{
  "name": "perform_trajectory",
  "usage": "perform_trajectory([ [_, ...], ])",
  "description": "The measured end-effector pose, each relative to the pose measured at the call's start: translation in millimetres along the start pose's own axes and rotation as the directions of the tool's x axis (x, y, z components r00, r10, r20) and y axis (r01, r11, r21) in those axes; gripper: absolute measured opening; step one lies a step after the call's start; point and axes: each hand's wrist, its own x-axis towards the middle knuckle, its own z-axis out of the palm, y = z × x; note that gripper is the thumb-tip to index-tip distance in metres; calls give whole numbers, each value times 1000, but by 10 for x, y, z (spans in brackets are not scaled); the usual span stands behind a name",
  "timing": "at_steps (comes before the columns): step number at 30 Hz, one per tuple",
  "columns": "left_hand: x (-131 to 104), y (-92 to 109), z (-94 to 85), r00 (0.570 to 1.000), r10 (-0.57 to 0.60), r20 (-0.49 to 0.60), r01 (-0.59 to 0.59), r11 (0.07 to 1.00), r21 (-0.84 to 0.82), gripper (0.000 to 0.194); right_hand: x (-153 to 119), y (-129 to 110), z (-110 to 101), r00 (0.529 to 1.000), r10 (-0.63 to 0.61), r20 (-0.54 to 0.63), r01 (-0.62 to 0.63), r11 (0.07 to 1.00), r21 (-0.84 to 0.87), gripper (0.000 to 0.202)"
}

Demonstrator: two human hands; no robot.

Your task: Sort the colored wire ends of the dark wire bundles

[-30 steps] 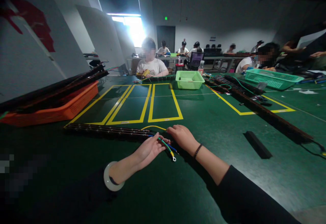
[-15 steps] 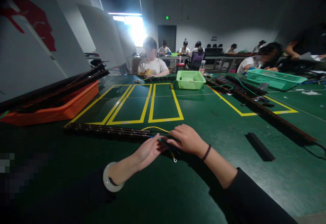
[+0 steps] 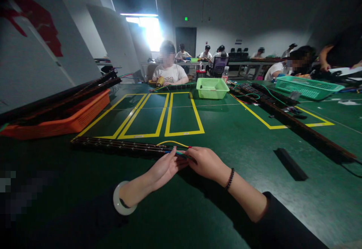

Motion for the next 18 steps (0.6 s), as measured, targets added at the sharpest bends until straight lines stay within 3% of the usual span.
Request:
perform_trajectory([
  [8,-24,2,11,999,12,-34,-8,995,100,32,13,125,8,979,97,-181,-100,995,-11,21],
  [13,-18,-13,-51,1000,2,2,-2,989,148,28,41,174,67,995,88,-55,-95,984,-149,20],
  [18,-13,-8,-56,1000,-2,8,1,992,127,27,71,194,76,996,-41,74,60,958,-280,16],
])
